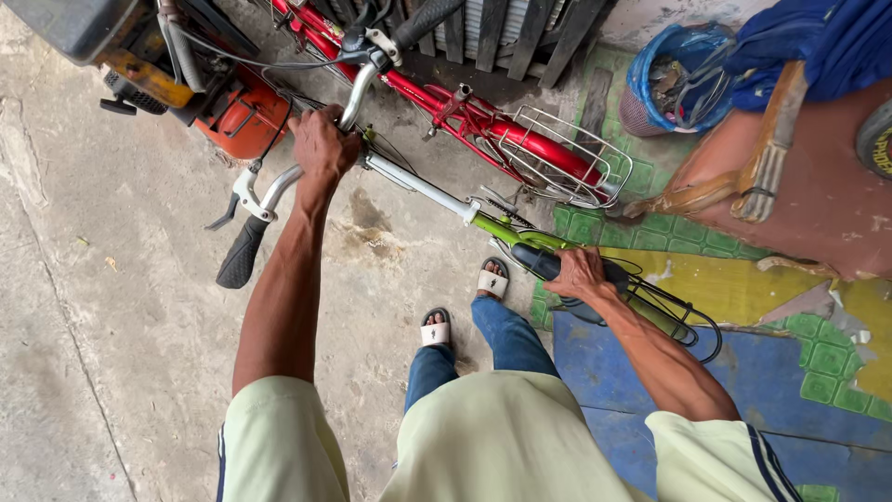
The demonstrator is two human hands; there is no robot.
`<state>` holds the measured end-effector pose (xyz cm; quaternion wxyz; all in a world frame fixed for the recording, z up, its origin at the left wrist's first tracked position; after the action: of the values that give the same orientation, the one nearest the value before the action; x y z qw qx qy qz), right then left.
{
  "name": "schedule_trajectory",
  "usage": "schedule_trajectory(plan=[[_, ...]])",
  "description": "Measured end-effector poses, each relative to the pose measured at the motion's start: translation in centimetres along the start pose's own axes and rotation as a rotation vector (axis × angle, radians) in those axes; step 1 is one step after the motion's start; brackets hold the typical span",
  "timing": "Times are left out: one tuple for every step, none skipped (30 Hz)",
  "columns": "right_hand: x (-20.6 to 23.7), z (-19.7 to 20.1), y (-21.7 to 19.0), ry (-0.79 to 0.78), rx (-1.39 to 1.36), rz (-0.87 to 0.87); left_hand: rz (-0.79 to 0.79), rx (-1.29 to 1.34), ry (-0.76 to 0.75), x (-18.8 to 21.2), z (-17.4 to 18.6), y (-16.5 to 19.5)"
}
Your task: The person moves several bicycles one by one from a cluttered indoor storage area to an outdoor space. They handle a blue bicycle, a red bicycle, a green bicycle, and a black bicycle, repositioning each against a gate or wall. The person then returns inside and briefly wipes the rear tire of the blue bicycle with a green cloth.
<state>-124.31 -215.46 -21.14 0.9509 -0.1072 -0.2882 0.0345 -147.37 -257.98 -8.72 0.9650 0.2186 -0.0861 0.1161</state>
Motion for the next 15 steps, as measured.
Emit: schedule_trajectory(plan=[[0.0,0.0,0.4,-0.018,-0.005,-0.009,0.037,-0.001,-0.033,0.0,-0.2,0.0],[-0.2,0.1,0.7,-0.033,-0.011,-0.017,0.021,-0.011,-0.013,-0.2,0.0,0.4],[-0.2,0.3,1.1,-0.035,-0.003,-0.013,0.010,-0.016,0.004,-0.3,-0.1,0.8],[-0.3,0.4,1.4,-0.034,-0.002,-0.012,-0.007,-0.026,0.021,-0.5,-0.1,1.0],[-0.6,0.6,1.5,-0.029,-0.001,-0.007,-0.010,-0.030,0.029,-0.8,0.0,1.2],[-0.8,1.0,1.5,0.015,0.005,0.027,-0.007,-0.034,0.033,-1.0,0.1,1.3],[-0.9,1.5,1.3,0.060,0.007,0.052,-0.013,-0.037,0.032,-1.3,0.2,1.5],[-1.1,2.0,1.2,0.110,0.015,0.083,-0.003,-0.026,0.032,-1.5,0.3,1.6],[-1.5,1.9,1.2,0.060,0.007,0.064,0.011,-0.024,0.038,-1.8,0.7,1.6],[-1.7,1.9,1.3,0.008,-0.006,0.031,0.015,-0.021,0.035,-2.2,0.9,1.7],[-1.9,2.0,1.5,-0.047,-0.013,-0.005,-0.027,-0.015,0.073,-2.5,1.3,2.2],[-2.1,2.3,1.5,-0.045,-0.006,-0.004,-0.062,-0.009,0.107,-2.7,1.7,2.4],[-2.2,2.6,1.4,-0.034,-0.005,-0.004,-0.105,-0.005,0.145,-2.9,2.0,2.7],[-2.5,3.0,1.4,-0.014,0.002,0.004,-0.090,-0.002,0.134,-3.3,2.2,2.8],[-2.6,3.2,1.3,0.007,0.007,0.013,-0.072,-0.002,0.106,-3.5,2.2,2.7]])
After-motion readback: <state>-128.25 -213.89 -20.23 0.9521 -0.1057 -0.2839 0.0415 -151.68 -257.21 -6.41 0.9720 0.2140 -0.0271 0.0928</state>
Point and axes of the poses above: each hand's wrist, its own x-axis away from the middle knuckle, its own z-axis out of the back of the hand, y = z × x, the point moved 5 cm from there along -x, towards the middle knuckle, and after that the axes turned 4 degrees about -y, right-handed, at the moved point
